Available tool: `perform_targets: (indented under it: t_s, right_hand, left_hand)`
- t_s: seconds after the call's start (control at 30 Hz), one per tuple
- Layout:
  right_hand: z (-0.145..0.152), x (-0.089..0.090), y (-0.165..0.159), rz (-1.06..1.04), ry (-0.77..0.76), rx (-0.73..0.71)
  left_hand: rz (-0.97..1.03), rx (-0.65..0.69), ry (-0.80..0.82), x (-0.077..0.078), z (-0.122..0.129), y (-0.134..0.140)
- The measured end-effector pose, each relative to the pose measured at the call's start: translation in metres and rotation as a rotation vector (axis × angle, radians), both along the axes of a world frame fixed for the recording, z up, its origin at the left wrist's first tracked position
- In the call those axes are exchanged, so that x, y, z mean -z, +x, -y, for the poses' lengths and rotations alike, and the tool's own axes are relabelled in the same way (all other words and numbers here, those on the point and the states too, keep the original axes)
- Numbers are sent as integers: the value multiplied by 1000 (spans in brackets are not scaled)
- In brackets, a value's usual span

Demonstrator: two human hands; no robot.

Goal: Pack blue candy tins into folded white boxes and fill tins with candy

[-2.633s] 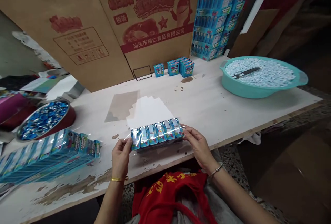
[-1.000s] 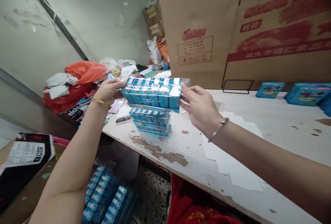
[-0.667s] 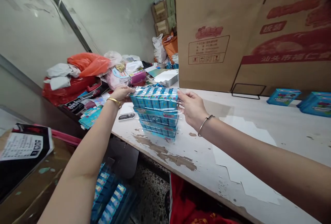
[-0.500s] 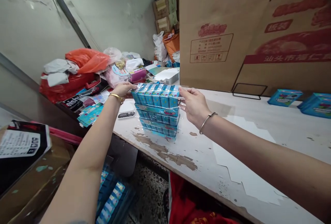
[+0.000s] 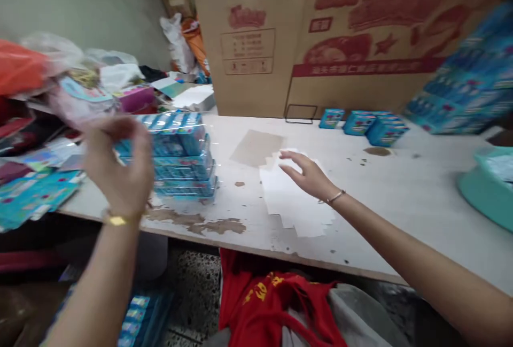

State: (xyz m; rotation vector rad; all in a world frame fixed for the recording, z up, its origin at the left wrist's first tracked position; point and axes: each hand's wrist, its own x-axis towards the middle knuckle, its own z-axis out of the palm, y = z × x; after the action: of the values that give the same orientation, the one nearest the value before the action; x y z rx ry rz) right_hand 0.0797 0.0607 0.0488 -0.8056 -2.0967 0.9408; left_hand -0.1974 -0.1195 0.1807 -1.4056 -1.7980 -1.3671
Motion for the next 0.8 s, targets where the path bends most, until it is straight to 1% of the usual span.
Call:
perform_targets:
  t_s: [0.03,0.07,0.1,0.13,0.17,0.2,0.23,0.27,0.3,0.33,0.4,0.47,0.57,0.63,0.73,0.8]
  right_hand:
    - [-4,24,31,134,61,60]
    - [-5,48,58,269,75,78]
    - [-2,70,82,394,64,70]
    - [3,89,100,485,50,43]
    - [11,104,115,529,52,20]
    - [20,115,125,547,57,4]
    - [29,122,132,538,68,-3]
    - [38,126,136,514,78,2]
    - [45,127,139,486,82,13]
    - [51,127,141,458,77,26]
    - [57,125,143,410,58,52]
    - [57,124,144,374,41,75]
    - [53,124,148,317,-3,90]
    - [50,123,153,248,-77,73]
    - [46,118,162,109,-262,57]
    - [45,115,167,31,-373,68]
  left_hand:
    - [-53,191,-124,24,-2,33]
    - [-75,405,-275,52,-7,66]
    - [-99,609,-443,82,-13,97]
    - [-155,759,-578,112,-21,124]
    - [-203,818,-680,140,-30,146]
    - [-250,848,-760,166,-39,163]
    - [-293,855,-836,186,-46,175]
    - [-333,856,-891,202,-51,182]
    - [-372,863,-930,213,-54,187]
    - [-409,881,-953,219,-55,189]
    - [-473,939,-965,221,-52,191]
    - [-521,978,-968,217,-46,193]
    - [-561,977,-995,210,-40,195]
    - [-535,984,-1020,206,-40,195]
    - [-439,1018,-1066,199,-45,195]
    - [-435,994,-1077,196,-47,198]
